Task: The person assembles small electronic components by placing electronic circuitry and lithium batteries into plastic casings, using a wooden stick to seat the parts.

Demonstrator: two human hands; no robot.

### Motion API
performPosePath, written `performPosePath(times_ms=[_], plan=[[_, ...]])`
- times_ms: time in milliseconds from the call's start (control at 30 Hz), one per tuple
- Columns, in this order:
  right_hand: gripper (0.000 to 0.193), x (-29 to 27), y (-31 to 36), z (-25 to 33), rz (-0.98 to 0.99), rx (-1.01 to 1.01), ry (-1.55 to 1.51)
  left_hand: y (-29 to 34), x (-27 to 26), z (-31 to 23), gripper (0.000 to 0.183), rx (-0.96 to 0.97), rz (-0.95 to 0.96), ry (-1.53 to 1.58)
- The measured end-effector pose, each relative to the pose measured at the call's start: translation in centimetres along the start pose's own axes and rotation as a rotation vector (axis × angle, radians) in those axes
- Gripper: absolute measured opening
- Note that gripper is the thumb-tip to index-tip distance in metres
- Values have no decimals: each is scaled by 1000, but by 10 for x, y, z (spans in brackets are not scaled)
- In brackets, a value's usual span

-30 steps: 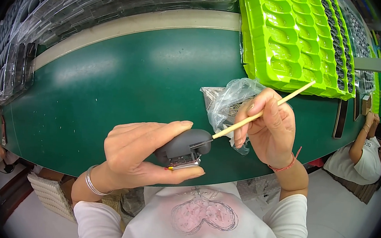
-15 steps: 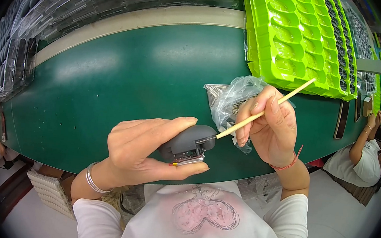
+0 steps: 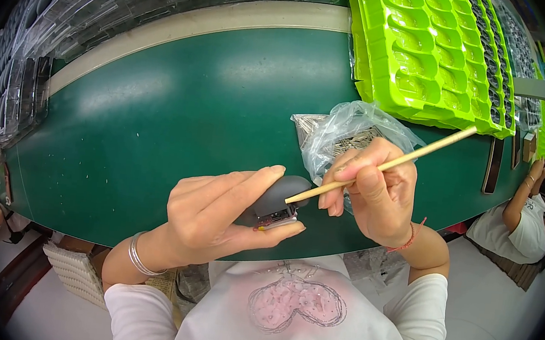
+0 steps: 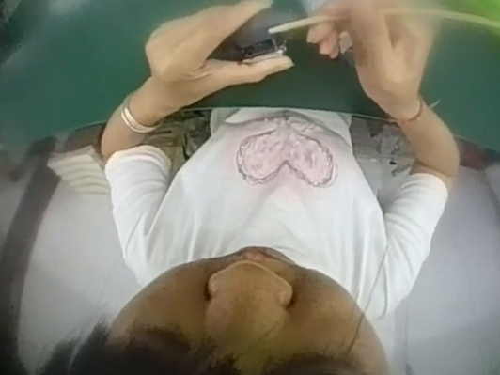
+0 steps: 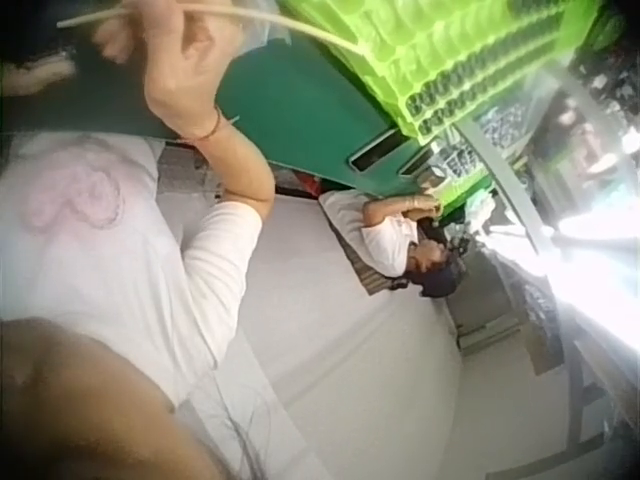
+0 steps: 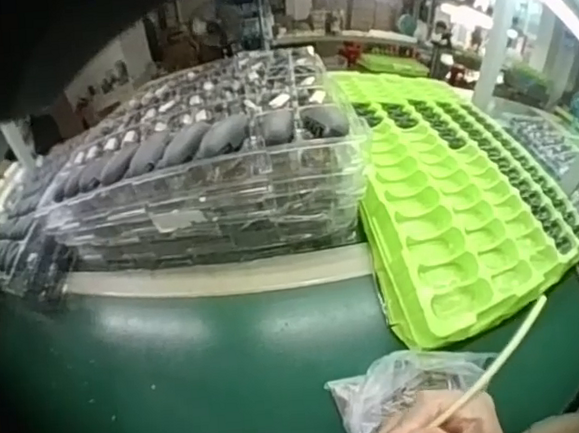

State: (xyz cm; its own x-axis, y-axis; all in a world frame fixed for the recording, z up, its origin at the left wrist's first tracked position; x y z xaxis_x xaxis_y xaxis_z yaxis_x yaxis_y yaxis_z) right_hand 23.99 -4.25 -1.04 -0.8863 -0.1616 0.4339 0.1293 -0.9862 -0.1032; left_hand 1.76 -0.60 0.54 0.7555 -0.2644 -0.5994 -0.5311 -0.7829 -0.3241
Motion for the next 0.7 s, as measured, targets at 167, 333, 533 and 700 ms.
performPosePath(times_ms=[167, 333, 533, 700], plan=[[27, -2, -8, 12, -22, -52, -134, -2, -2, -2, 63, 27, -17, -20], [28, -9, -9, 12, -59, -59, -174, -3, -4, -6, 61, 18, 14, -15], [30, -10, -7, 9, -17, -64, -133, -2, -4, -6, 61, 3, 18, -21], [32, -4, -8, 5, 36, -89, 7, -1, -5, -6, 65, -11, -14, -55]])
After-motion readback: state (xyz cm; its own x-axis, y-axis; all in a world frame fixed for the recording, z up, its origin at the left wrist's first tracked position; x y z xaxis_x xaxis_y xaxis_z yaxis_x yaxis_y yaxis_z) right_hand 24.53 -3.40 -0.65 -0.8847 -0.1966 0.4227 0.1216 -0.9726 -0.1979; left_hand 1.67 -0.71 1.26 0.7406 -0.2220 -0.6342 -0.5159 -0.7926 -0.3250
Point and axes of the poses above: each hand's wrist, its own y-axis away from the middle knuckle, its own x-axis out of the palm, z = x × y, the point moved 1 cm from there along -y, towards the middle knuckle, and after that the axes turned 6 degrees about -x, right-handed, at the moved point
